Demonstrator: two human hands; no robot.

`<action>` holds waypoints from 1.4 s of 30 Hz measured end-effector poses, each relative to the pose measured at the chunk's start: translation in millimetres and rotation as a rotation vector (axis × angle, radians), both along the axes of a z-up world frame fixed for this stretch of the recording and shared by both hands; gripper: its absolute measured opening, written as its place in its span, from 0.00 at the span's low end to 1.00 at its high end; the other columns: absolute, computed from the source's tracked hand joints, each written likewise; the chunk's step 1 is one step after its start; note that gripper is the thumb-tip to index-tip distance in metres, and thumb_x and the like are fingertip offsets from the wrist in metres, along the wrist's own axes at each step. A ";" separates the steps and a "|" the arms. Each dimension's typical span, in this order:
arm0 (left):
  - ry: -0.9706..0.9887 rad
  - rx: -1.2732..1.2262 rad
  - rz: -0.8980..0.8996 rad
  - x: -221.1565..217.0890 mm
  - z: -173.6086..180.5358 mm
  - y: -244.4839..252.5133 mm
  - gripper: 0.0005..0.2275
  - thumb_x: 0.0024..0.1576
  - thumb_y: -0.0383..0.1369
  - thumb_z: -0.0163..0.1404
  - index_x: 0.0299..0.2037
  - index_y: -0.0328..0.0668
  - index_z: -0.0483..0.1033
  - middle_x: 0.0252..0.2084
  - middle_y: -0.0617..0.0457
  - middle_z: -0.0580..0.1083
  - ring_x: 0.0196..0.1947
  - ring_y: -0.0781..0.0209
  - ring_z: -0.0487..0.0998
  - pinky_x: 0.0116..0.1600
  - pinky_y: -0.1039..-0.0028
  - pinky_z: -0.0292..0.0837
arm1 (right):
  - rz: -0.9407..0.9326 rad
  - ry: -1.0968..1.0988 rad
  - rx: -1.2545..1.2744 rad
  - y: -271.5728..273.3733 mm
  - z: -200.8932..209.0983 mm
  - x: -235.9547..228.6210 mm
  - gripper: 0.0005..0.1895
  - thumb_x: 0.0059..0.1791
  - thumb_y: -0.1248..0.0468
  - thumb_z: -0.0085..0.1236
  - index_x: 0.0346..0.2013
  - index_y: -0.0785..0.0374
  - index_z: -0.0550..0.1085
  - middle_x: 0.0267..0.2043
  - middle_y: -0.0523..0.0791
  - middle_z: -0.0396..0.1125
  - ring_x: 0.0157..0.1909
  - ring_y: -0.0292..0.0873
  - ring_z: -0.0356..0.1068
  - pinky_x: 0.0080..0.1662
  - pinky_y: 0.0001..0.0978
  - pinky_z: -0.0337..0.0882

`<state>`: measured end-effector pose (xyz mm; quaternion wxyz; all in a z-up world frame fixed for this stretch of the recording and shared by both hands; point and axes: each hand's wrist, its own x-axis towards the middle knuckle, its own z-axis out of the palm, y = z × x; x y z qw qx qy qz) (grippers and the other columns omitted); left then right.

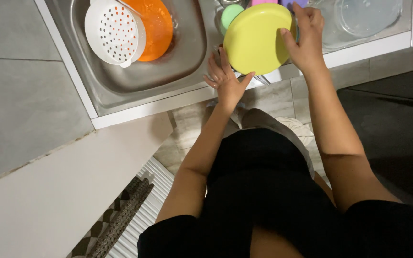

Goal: Washing various kitchen items including bowls, plates, a cutting board, and a colander in a sink.

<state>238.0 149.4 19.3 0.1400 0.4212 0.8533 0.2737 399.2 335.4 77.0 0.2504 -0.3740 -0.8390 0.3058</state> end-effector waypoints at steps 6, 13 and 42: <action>-0.021 -0.027 -0.015 -3.5 0.3 -1.5 0.58 0.44 0.63 0.62 0.76 0.46 0.35 0.76 0.32 0.36 0.77 0.33 0.35 0.65 0.20 0.32 | -0.095 0.013 0.084 -20.2 -24.2 7.4 0.33 0.59 0.66 0.63 0.75 0.66 0.57 0.76 0.57 0.49 0.77 0.61 0.49 0.76 0.53 0.53; -0.013 -0.004 0.002 -7.7 -5.0 -5.0 0.60 0.41 0.66 0.60 0.76 0.47 0.35 0.76 0.35 0.37 0.77 0.35 0.34 0.67 0.22 0.32 | -0.182 0.049 0.025 -50.9 -36.3 3.5 0.37 0.58 0.69 0.61 0.77 0.63 0.53 0.79 0.58 0.43 0.81 0.62 0.45 0.78 0.55 0.50; -0.065 0.292 0.374 -170.3 33.6 -103.9 0.60 0.40 0.59 0.67 0.78 0.51 0.37 0.77 0.28 0.39 0.77 0.32 0.43 0.73 0.33 0.38 | 0.083 0.094 -0.836 -75.2 -236.7 -326.7 0.30 0.51 0.63 0.61 0.65 0.63 0.60 0.57 0.46 0.65 0.54 0.43 0.68 0.53 0.34 0.70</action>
